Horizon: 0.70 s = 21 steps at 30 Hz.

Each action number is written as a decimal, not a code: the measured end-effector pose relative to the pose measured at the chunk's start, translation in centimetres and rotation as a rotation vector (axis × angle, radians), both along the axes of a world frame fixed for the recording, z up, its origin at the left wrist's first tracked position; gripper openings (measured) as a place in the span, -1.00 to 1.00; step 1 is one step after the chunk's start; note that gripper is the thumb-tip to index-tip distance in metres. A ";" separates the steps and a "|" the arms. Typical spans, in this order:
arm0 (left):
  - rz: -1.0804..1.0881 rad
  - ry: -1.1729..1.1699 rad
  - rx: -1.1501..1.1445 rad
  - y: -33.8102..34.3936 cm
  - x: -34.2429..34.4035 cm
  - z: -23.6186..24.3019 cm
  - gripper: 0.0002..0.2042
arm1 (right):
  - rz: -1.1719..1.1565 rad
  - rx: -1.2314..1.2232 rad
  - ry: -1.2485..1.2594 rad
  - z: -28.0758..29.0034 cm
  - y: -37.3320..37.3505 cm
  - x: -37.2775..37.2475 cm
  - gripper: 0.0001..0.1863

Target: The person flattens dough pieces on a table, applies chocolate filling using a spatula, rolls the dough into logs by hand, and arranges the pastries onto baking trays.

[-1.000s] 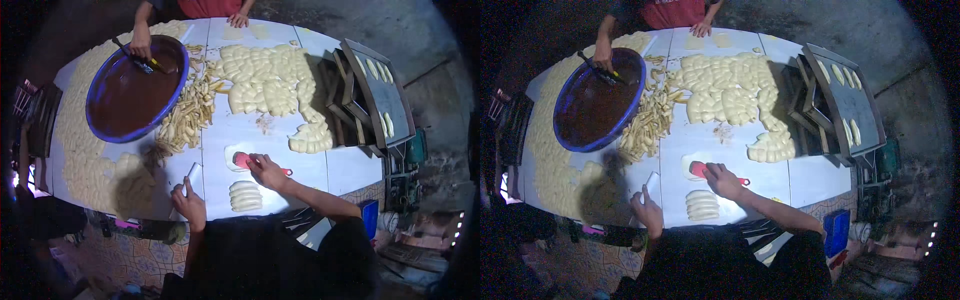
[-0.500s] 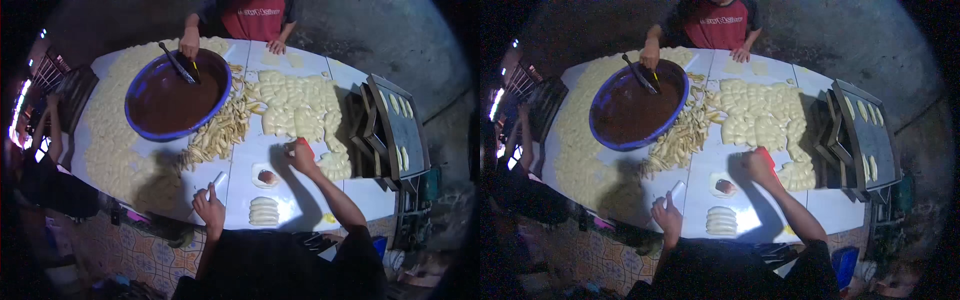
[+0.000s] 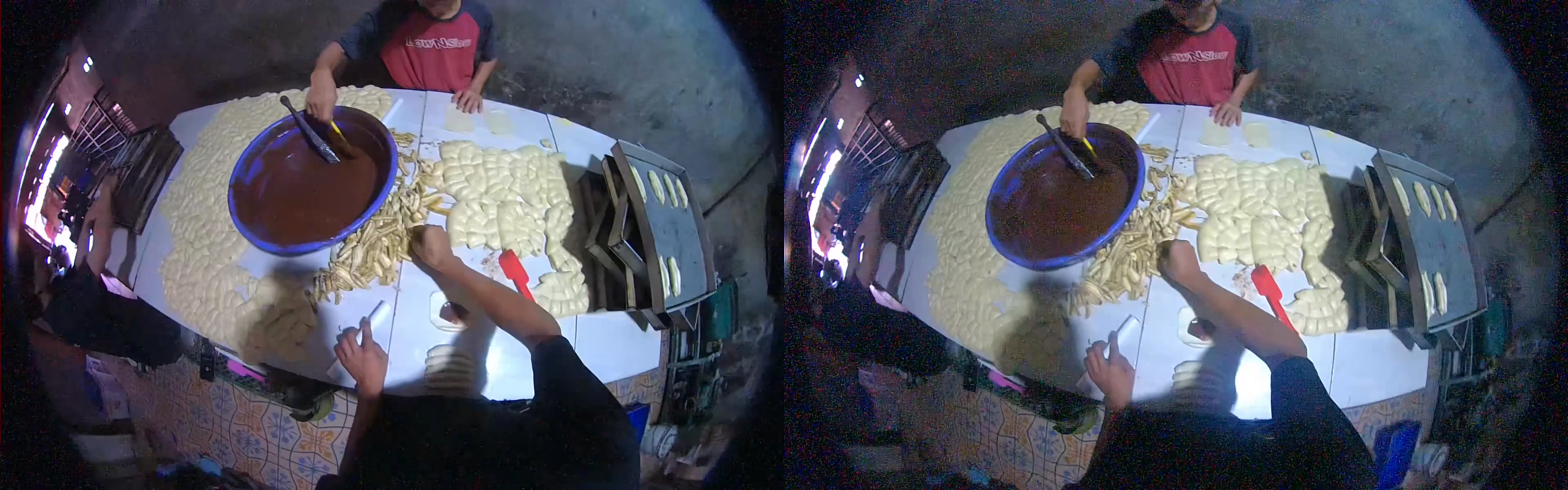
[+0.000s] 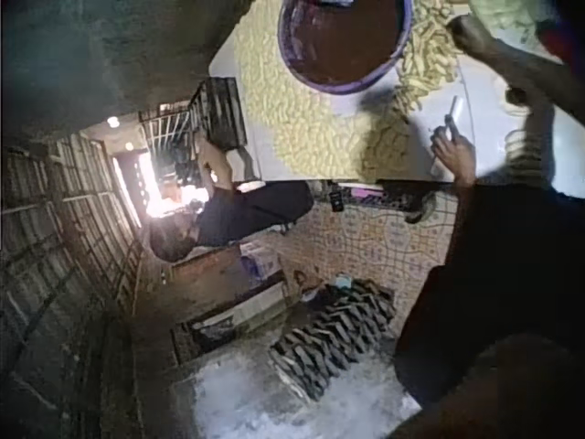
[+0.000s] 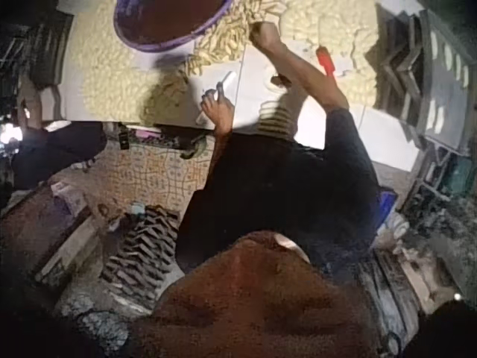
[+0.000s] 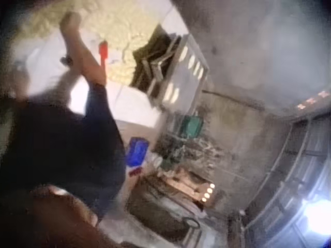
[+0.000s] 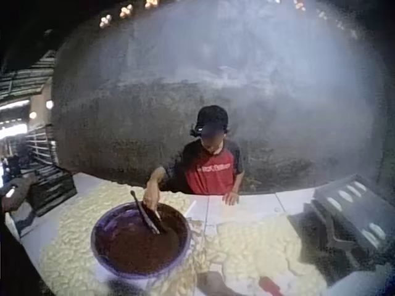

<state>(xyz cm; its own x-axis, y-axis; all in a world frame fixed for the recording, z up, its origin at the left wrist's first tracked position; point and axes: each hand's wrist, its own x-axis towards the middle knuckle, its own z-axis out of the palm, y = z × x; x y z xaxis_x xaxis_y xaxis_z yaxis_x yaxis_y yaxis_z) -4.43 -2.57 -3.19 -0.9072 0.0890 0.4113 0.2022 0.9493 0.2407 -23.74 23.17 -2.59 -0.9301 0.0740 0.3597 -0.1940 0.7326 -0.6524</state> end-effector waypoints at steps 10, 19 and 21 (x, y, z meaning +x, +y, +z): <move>-0.284 0.185 0.283 2.1 -2.2 1.2 -0.48 | 0.302 0.168 -0.190 4.3 5.3 12.7 -0.75; -0.693 -0.090 0.412 9.4 -5.3 0.8 -0.69 | 0.248 0.119 -0.036 0.8 3.9 17.4 -0.83; -0.675 -0.113 0.394 9.9 -5.5 0.1 -0.72 | 0.243 0.148 -0.048 0.5 3.9 17.7 -0.86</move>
<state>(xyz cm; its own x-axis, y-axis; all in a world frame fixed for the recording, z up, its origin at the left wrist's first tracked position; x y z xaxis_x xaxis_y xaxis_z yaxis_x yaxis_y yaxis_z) -9.95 7.32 -3.12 -0.7473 0.5019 0.4354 0.6584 0.4708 0.5872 -6.06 27.11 -2.11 -0.9303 -0.2034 0.3052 -0.3473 0.7561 -0.5547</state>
